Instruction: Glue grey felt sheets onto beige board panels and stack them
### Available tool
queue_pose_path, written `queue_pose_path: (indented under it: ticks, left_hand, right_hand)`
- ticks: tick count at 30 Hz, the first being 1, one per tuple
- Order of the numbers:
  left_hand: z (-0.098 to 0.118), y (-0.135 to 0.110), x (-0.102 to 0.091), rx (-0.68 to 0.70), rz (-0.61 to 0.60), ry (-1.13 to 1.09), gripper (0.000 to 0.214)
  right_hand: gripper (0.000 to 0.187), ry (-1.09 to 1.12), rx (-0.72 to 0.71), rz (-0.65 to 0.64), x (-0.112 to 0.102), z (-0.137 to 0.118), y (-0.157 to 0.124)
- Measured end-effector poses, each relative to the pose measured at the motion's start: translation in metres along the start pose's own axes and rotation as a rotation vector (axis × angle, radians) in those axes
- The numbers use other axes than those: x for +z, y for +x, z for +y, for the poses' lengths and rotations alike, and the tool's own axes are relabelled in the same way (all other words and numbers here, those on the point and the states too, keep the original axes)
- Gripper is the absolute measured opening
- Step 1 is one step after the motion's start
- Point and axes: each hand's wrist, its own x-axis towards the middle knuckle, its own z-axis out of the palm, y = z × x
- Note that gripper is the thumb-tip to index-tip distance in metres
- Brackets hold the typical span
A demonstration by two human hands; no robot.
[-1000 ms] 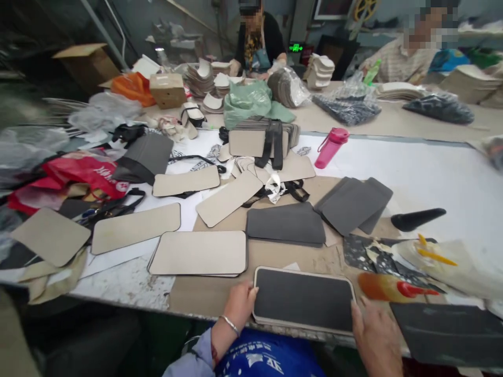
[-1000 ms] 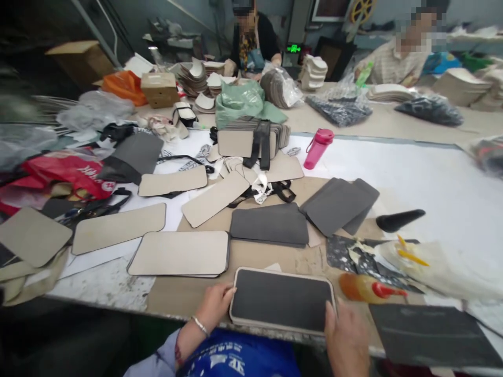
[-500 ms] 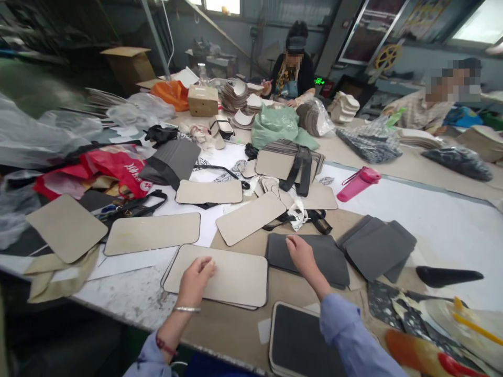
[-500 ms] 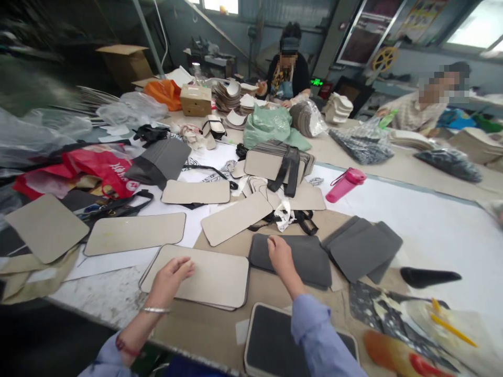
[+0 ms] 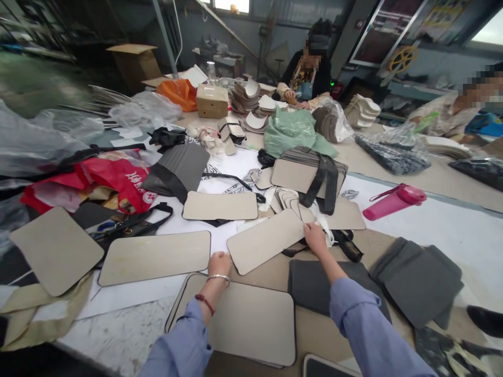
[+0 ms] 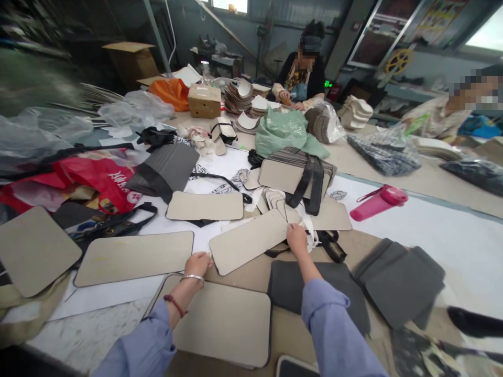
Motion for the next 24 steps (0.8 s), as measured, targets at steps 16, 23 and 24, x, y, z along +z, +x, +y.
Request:
queue_pose_path:
  ticks: [16,23,24]
  left_hand:
    - [0.057,-0.031,-0.097,0.214,-0.187,-0.093,0.027]
    - [-0.007,-0.047,-0.166,0.253,-0.346,0.217,0.034]
    - [-0.019,-0.045,-0.165,0.272,-0.328,0.272,0.034]
  right_hand:
    - [0.035,0.571,0.242,0.045,-0.095,-0.042,-0.127]
    - [0.042,0.5,0.331,-0.24,-0.046,-0.02,-0.271]
    - [0.044,0.438,0.319,-0.245,-0.036,-0.016,-0.282]
